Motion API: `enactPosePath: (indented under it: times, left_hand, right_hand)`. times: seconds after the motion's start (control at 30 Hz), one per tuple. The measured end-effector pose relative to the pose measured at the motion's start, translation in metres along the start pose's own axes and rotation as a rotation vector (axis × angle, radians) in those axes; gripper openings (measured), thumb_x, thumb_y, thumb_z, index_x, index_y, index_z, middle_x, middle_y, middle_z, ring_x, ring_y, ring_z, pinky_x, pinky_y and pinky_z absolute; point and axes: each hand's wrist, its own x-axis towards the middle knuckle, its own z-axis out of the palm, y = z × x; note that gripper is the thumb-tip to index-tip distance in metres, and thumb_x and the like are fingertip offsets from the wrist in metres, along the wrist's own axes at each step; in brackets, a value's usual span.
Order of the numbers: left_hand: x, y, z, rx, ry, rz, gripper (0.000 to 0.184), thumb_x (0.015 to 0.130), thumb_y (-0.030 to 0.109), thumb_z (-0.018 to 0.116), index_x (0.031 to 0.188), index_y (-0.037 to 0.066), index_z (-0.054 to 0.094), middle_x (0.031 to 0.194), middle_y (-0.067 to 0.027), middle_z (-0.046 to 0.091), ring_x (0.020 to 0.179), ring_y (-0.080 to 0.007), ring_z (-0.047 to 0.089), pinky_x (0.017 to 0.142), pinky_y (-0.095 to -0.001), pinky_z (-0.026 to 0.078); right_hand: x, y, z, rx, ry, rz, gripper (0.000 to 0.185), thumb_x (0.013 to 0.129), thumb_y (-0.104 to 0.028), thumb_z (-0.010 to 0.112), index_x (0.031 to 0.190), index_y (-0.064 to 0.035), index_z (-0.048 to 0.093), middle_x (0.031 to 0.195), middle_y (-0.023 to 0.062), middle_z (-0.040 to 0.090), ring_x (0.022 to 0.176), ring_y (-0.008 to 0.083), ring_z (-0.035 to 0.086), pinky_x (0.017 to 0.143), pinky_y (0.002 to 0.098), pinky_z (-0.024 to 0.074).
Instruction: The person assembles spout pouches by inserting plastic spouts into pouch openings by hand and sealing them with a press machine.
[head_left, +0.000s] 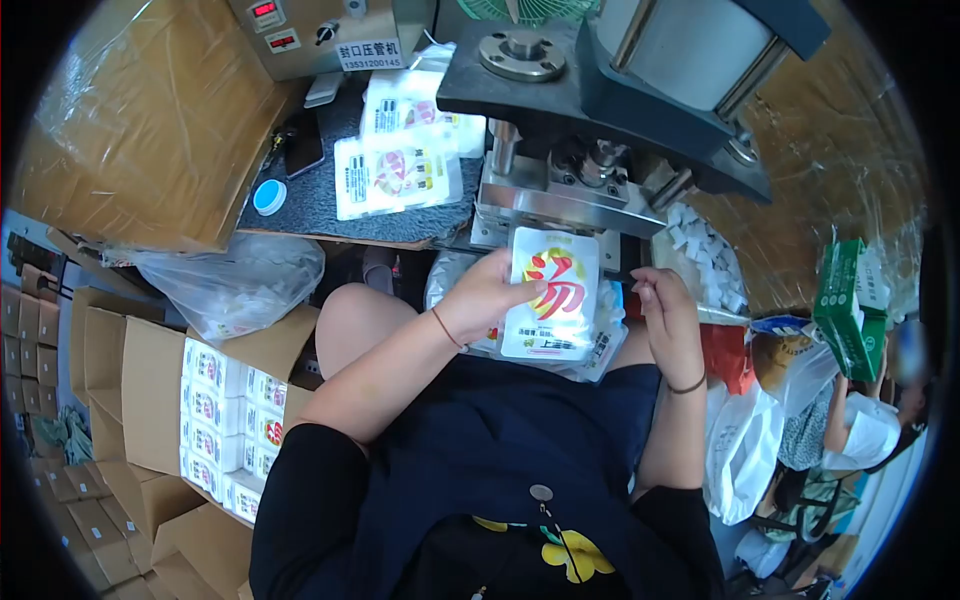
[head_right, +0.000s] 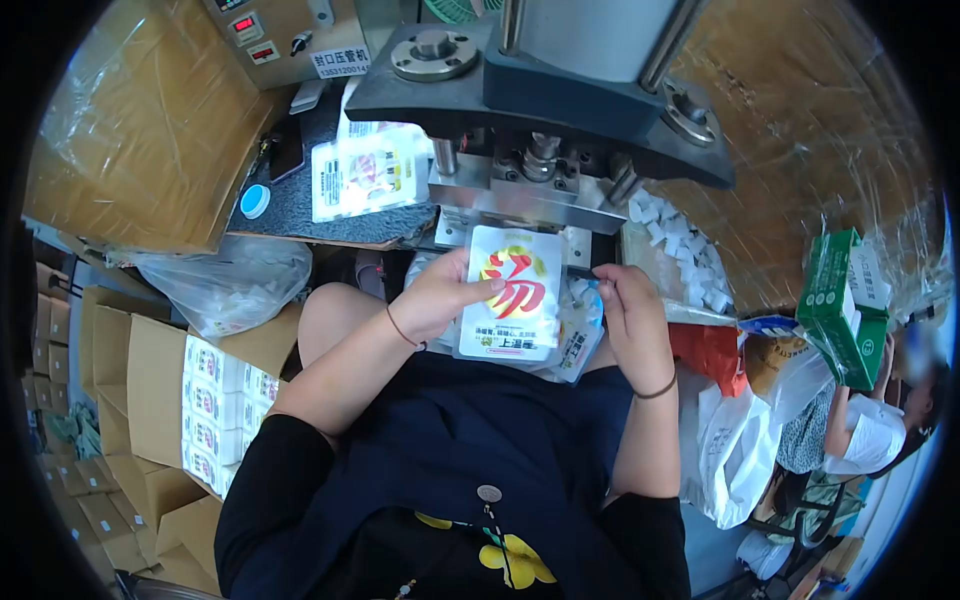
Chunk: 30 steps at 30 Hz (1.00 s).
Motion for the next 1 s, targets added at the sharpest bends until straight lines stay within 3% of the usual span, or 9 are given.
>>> enactPosePath:
  times: [0.07,0.17,0.23,0.33,0.43,0.5,0.6,0.8,1.0]
  left_hand:
    - [0.003,0.011,-0.022,0.604,0.222,0.238,0.026,0.098,0.015,0.067,0.114,0.002,0.052,0.105,-0.0075,0.063,0.082,-0.0138,0.065,0.073,-0.0292,0.054]
    - [0.008,0.063,-0.073,1.370,0.711,0.748,0.052,0.093,0.026,0.069,0.134,-0.001,0.053,0.135,-0.0283,0.053,0.127,-0.0448,0.053,0.102,-0.0472,0.046]
    - [0.004,0.044,-0.116,1.840,0.530,0.590,0.053,0.094,0.025,0.068,0.138,0.000,0.051,0.144,-0.0284,0.048,0.133,-0.0478,0.047,0.105,-0.0486,0.044]
    - [-0.031,0.046,-0.095,1.741,0.260,0.638,0.045,0.098,0.021,0.063,0.137,0.002,0.055,0.138,-0.0265,0.056,0.125,-0.0442,0.055,0.102,-0.0482,0.047]
    - [-0.050,0.031,-0.091,1.321,0.415,0.522,0.031,0.100,0.015,0.059,0.127,0.001,0.064,0.117,-0.0226,0.069,0.110,-0.0405,0.065,0.094,-0.0440,0.052]
    - [-0.049,0.023,-0.071,0.394,0.449,0.359,0.018,0.098,0.006,0.060,0.107,-0.003,0.072,0.089,-0.0133,0.074,0.081,-0.0184,0.072,0.075,-0.0312,0.055]
    - [-0.064,0.035,-0.039,0.631,0.243,0.308,0.016,0.093,0.006,0.066,0.104,-0.002,0.074,0.087,-0.0097,0.075,0.077,-0.0096,0.068,0.070,-0.0269,0.054]
    - [-0.062,0.031,0.016,0.516,0.021,0.021,0.022,0.097,0.017,0.073,0.107,-0.002,0.075,0.096,-0.0035,0.075,0.085,-0.0061,0.065,0.076,-0.0239,0.054]
    - [-0.060,0.006,0.041,-0.190,-0.267,-0.254,0.029,0.101,0.016,0.066,0.124,-0.003,0.067,0.116,-0.0071,0.072,0.104,-0.0119,0.066,0.094,-0.0293,0.052]
  right_hand:
    - [0.000,0.001,0.000,-0.078,0.023,-0.110,0.026,0.093,-0.003,0.065,0.119,0.0024,0.063,0.091,0.0109,0.066,0.075,0.0212,0.063,0.068,0.0304,0.0505]
    - [-0.010,0.003,0.007,0.148,0.080,0.132,0.031,0.089,-0.001,0.069,0.119,0.0017,0.064,0.087,0.0121,0.064,0.073,0.0222,0.063,0.067,0.0310,0.0498]
    - [-0.008,0.005,-0.001,0.055,-0.031,0.197,0.031,0.087,0.000,0.070,0.118,0.0013,0.066,0.091,0.0151,0.066,0.076,0.0235,0.066,0.068,0.0331,0.0511]
    - [-0.006,-0.003,-0.010,-0.119,-0.068,0.176,0.025,0.091,-0.005,0.068,0.115,0.0009,0.066,0.094,0.0159,0.068,0.083,0.0269,0.068,0.073,0.0367,0.0523]
    - [0.001,-0.010,0.007,-0.055,0.008,0.121,0.022,0.094,-0.010,0.065,0.113,0.0005,0.066,0.094,0.0157,0.067,0.088,0.0312,0.067,0.078,0.0398,0.0520]
    - [0.003,-0.024,0.023,0.116,-0.046,0.180,0.021,0.097,-0.013,0.063,0.112,0.0003,0.066,0.094,0.0154,0.067,0.091,0.0336,0.066,0.080,0.0412,0.0513]
    - [0.018,-0.031,0.036,0.081,-0.144,-0.167,0.017,0.096,-0.013,0.066,0.106,0.0002,0.067,0.094,0.0147,0.068,0.086,0.0306,0.067,0.078,0.0387,0.0519]
    - [0.040,-0.057,0.032,0.208,-0.053,-0.009,0.018,0.087,-0.014,0.076,0.098,-0.0002,0.070,0.086,0.0147,0.068,0.079,0.0291,0.065,0.076,0.0382,0.0529]
    - [0.040,-0.032,0.009,0.109,-0.319,-0.165,0.016,0.099,-0.014,0.059,0.103,-0.0015,0.068,0.098,0.0166,0.069,0.092,0.0372,0.066,0.085,0.0445,0.0518]
